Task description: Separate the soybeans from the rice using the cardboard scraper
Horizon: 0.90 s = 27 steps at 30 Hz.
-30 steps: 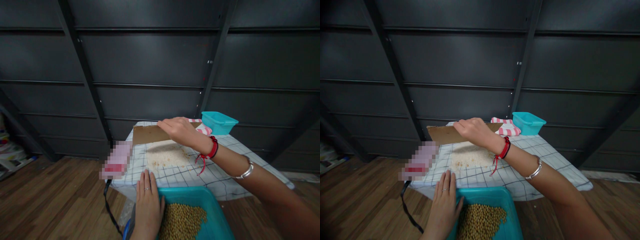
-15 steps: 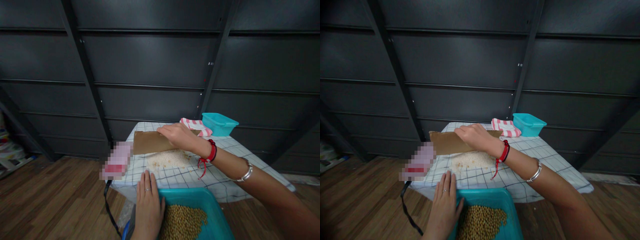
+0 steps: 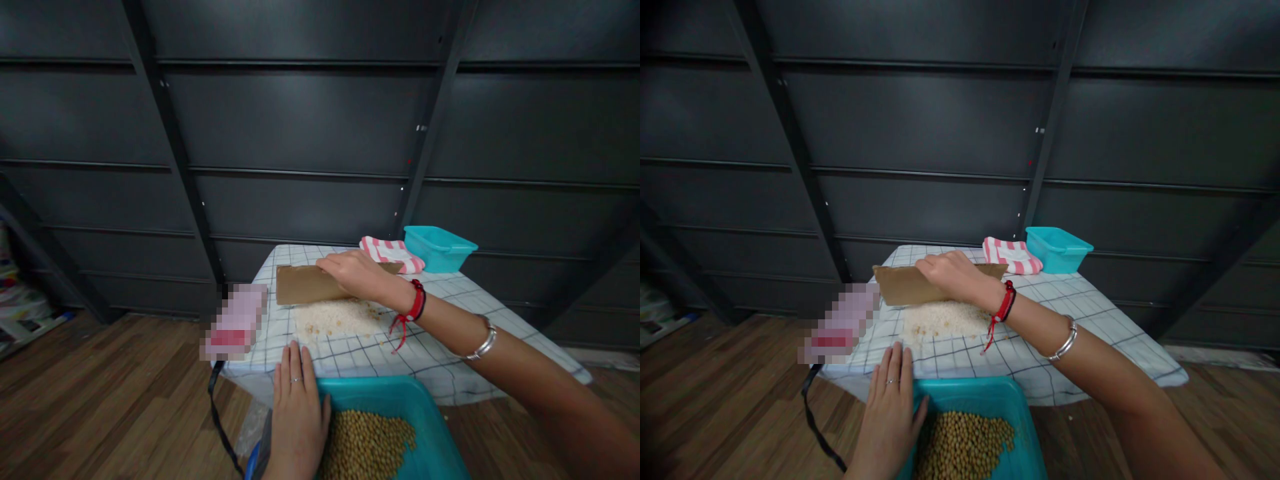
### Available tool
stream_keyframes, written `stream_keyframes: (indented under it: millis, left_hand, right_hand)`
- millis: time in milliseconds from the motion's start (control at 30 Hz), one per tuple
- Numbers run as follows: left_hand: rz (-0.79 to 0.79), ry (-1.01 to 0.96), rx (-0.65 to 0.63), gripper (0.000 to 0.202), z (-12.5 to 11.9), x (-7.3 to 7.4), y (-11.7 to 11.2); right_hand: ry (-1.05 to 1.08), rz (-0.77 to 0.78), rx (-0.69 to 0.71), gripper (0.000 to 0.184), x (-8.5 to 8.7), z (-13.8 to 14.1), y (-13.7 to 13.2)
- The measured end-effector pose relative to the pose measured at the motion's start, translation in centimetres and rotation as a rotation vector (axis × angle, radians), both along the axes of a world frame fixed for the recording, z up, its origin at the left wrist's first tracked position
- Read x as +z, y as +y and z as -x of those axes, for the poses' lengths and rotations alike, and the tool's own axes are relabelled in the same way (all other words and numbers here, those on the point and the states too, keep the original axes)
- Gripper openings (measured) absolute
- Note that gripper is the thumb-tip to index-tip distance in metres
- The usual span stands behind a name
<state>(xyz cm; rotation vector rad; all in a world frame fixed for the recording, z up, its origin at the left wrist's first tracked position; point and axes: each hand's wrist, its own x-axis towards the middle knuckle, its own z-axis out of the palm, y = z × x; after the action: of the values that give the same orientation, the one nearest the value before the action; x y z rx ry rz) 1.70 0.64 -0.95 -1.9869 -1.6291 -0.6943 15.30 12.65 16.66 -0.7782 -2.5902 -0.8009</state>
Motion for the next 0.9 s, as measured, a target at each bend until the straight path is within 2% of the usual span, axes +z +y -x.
stream_keyframes:
  millis: [200, 333, 500, 600, 767, 900]
  left_hand:
    - [0.001, -0.016, 0.007, 0.056, -0.1, -0.5, 0.1]
    - [0.000, -0.002, -0.011, 0.054, 0.1, -0.2, 0.0]
    - [-0.014, 0.026, -0.029, 0.052, 0.3, 0.2, -0.1]
    - [-0.003, 0.022, -0.021, 0.053, 0.5, -0.1, -0.1]
    - [0.032, 0.081, -0.037, 0.057, 0.9, -0.5, -0.1]
    - [0.022, 0.103, -0.013, 0.055, 0.6, -0.3, 0.0]
  right_hand:
    - [0.014, -0.009, 0.008, 0.022, 1.5, -0.2, -1.8]
    - [0.030, -0.060, -0.030, 0.024, 3.0, -0.6, -2.6]
    - [0.056, -0.136, -0.090, 0.024, 4.2, -2.6, -3.1]
    - [0.042, -0.162, -0.105, 0.026, 3.6, -5.0, -3.8]
    - [-0.014, -0.174, -0.110, 0.028, 0.9, -9.0, -5.4]
    - [0.000, -0.161, -0.131, 0.030, -0.8, -11.1, -5.3]
